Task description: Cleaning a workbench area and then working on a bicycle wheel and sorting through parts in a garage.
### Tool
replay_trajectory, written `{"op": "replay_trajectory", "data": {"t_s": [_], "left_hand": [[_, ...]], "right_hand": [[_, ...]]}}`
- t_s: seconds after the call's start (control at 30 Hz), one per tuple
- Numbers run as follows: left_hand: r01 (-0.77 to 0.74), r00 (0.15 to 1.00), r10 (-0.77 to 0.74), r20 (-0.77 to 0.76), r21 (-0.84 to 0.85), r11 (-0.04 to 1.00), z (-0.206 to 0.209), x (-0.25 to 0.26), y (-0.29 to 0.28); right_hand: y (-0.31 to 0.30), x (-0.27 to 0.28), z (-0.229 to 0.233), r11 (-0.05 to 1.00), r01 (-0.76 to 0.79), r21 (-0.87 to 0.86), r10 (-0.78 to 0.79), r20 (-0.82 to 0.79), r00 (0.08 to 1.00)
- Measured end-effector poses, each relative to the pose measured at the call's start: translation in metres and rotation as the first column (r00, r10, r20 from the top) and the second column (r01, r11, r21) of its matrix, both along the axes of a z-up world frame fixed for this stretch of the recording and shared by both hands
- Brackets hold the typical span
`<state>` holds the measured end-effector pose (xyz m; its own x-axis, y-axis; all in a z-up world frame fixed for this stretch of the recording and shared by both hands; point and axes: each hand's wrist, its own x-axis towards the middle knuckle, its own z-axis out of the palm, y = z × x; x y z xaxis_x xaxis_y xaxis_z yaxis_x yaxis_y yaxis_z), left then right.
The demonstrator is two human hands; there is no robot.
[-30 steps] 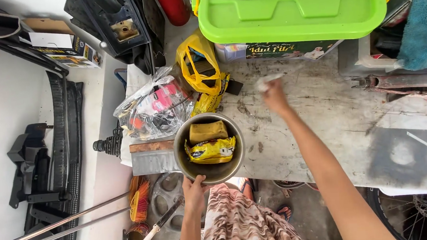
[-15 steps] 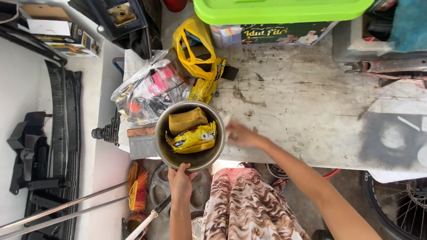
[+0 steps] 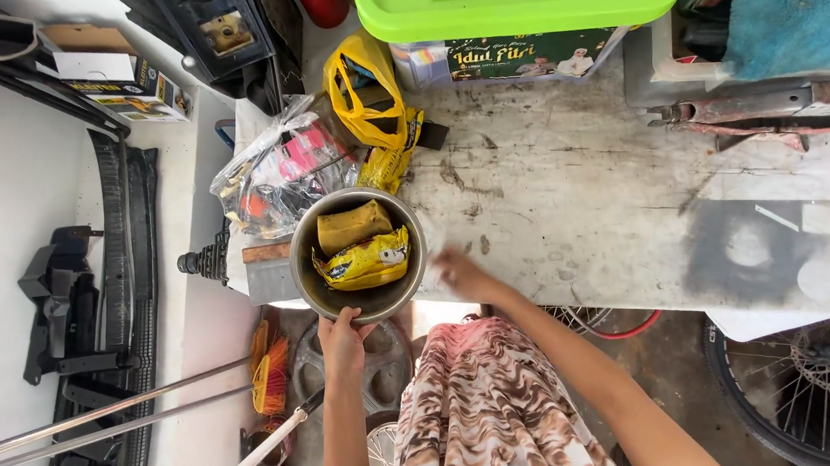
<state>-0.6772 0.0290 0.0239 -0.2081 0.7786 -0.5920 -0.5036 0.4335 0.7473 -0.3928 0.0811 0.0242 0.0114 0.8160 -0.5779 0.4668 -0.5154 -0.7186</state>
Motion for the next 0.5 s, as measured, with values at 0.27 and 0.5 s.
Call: {"op": "replay_trajectory", "data": {"t_s": [0.27,0.5], "left_hand": [[0.008,1.000,-0.007,0.017,-0.042,0.999,-0.018,-0.002,-0.002],[0.012,0.998,-0.011,0.057,-0.011,1.000,-0.017,0.004,-0.006]], "right_hand": [[-0.028,0.190,-0.112,0.718,0.318,0.619,-0.570,0.263,0.778],[-0.062,0.013,-0.214,0.719,0.127,0.684,-0.145,-0.031,0.989]]}}
